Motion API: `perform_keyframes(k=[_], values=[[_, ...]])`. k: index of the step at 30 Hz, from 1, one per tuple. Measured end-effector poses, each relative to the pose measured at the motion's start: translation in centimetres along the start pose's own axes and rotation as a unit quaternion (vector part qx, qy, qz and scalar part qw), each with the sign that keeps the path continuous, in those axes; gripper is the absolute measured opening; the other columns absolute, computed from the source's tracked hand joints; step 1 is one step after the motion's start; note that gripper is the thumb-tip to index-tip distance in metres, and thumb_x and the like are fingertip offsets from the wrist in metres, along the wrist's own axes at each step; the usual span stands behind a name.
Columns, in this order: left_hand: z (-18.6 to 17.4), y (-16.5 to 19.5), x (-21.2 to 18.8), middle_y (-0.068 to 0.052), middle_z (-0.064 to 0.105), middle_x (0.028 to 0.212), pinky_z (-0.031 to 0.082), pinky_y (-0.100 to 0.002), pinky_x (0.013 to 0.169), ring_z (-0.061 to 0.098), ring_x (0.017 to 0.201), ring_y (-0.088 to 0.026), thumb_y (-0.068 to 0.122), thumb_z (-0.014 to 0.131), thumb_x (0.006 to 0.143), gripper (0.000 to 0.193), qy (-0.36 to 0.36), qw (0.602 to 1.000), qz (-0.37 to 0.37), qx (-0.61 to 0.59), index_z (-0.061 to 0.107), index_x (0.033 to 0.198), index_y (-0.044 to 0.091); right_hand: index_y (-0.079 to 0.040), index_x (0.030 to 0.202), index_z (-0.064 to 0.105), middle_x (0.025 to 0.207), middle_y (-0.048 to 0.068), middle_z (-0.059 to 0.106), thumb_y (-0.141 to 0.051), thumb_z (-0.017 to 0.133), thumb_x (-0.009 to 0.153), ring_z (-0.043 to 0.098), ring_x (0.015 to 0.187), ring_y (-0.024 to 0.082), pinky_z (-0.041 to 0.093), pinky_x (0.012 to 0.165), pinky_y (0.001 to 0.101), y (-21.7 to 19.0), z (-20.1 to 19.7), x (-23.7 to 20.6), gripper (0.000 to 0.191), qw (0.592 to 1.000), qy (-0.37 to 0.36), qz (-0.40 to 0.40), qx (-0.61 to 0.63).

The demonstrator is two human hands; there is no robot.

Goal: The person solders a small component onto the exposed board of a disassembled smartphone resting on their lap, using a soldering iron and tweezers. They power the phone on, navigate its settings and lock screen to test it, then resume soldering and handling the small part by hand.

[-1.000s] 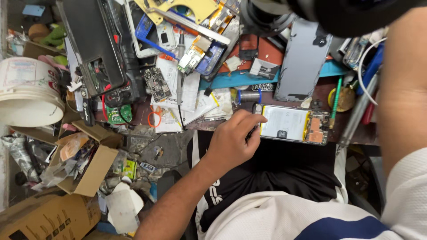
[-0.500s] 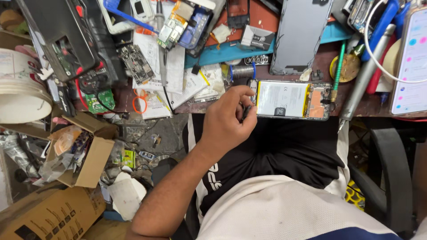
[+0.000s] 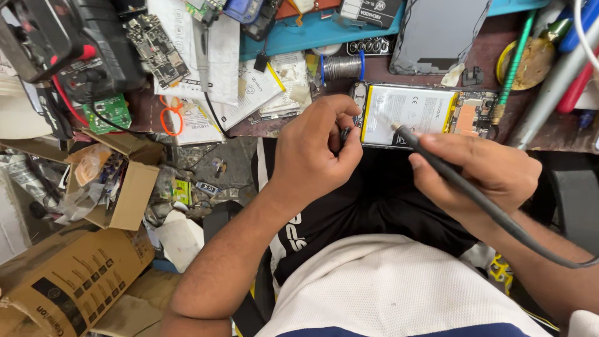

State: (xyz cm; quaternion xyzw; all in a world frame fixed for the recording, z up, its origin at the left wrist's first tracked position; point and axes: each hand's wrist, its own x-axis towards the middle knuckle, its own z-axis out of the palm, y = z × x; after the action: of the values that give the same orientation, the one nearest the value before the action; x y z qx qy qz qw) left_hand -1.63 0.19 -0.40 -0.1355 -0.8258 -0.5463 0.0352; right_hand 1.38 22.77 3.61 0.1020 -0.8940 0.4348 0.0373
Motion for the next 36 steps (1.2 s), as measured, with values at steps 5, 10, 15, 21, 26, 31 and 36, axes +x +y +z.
perform_keyframes(k=[5,10,15,21,26,31,36], values=[[0.2,-0.2,0.0,-0.002,0.066,0.085,0.047,-0.027,0.056,0.058,0.058,-0.011,-0.001,0.074,0.089,0.031,-0.002,1.0,0.0,0.004,0.058,0.114,0.007,0.002,0.096,0.07,0.099,0.017,0.075,0.0,0.083,0.085,0.076,0.088,0.023,0.06,0.077,0.0306,0.8,0.3,0.3,0.017,0.994,0.006,-0.105,0.004],[0.2,-0.3,0.0,-0.003,0.067,0.087,0.047,-0.023,0.052,0.059,0.06,-0.009,-0.003,0.072,0.091,0.029,-0.011,1.0,-0.005,-0.015,0.056,0.114,0.006,0.004,0.092,0.07,0.095,0.017,0.075,0.0,0.083,0.082,0.077,0.089,0.025,0.062,0.077,0.0324,0.9,0.6,1.2,0.016,0.991,-0.001,-0.135,0.005],[0.0,-0.3,0.0,-0.003,0.066,0.087,0.046,-0.022,0.051,0.059,0.055,-0.007,-0.004,0.072,0.092,0.029,-0.016,0.999,-0.018,-0.03,0.057,0.114,0.006,0.003,0.091,0.071,0.094,0.016,0.075,0.0,0.083,0.082,0.077,0.09,0.025,0.062,0.077,0.0324,0.9,0.7,1.4,0.015,0.99,-0.024,-0.142,-0.002],[-0.1,-0.4,0.0,-0.003,0.066,0.088,0.048,-0.021,0.052,0.06,0.057,-0.006,-0.004,0.072,0.093,0.028,-0.017,0.999,-0.016,-0.034,0.057,0.115,0.006,0.003,0.093,0.071,0.094,0.017,0.075,0.0,0.083,0.083,0.077,0.089,0.026,0.062,0.077,0.0324,1.1,0.9,1.4,0.015,0.99,-0.023,-0.141,-0.002],[-0.1,-0.3,0.0,-0.003,0.066,0.09,0.048,-0.021,0.053,0.059,0.058,-0.006,-0.003,0.072,0.094,0.027,-0.02,0.999,-0.032,-0.04,0.058,0.116,0.006,0.003,0.093,0.071,0.094,0.016,0.075,0.0,0.083,0.084,0.077,0.09,0.026,0.062,0.078,0.0327,1.2,1.2,1.4,0.015,0.99,-0.015,-0.141,0.0],[-0.4,-0.3,0.1,-0.002,0.066,0.091,0.048,-0.021,0.053,0.059,0.058,-0.005,-0.003,0.072,0.095,0.027,-0.03,0.998,-0.04,-0.049,0.058,0.116,0.007,0.004,0.094,0.071,0.097,0.017,0.075,0.001,0.083,0.085,0.077,0.092,0.026,0.061,0.079,0.0325,0.9,0.9,1.3,0.015,0.992,-0.026,-0.124,-0.007],[-0.5,-0.3,0.1,-0.001,0.066,0.091,0.047,-0.02,0.053,0.057,0.059,-0.003,-0.002,0.071,0.095,0.028,-0.036,0.995,-0.062,-0.064,0.057,0.118,0.006,0.004,0.093,0.069,0.097,0.018,0.075,0.002,0.083,0.086,0.077,0.092,0.026,0.062,0.082,0.0333,0.8,0.8,1.4,0.015,0.992,-0.033,-0.122,-0.012]])
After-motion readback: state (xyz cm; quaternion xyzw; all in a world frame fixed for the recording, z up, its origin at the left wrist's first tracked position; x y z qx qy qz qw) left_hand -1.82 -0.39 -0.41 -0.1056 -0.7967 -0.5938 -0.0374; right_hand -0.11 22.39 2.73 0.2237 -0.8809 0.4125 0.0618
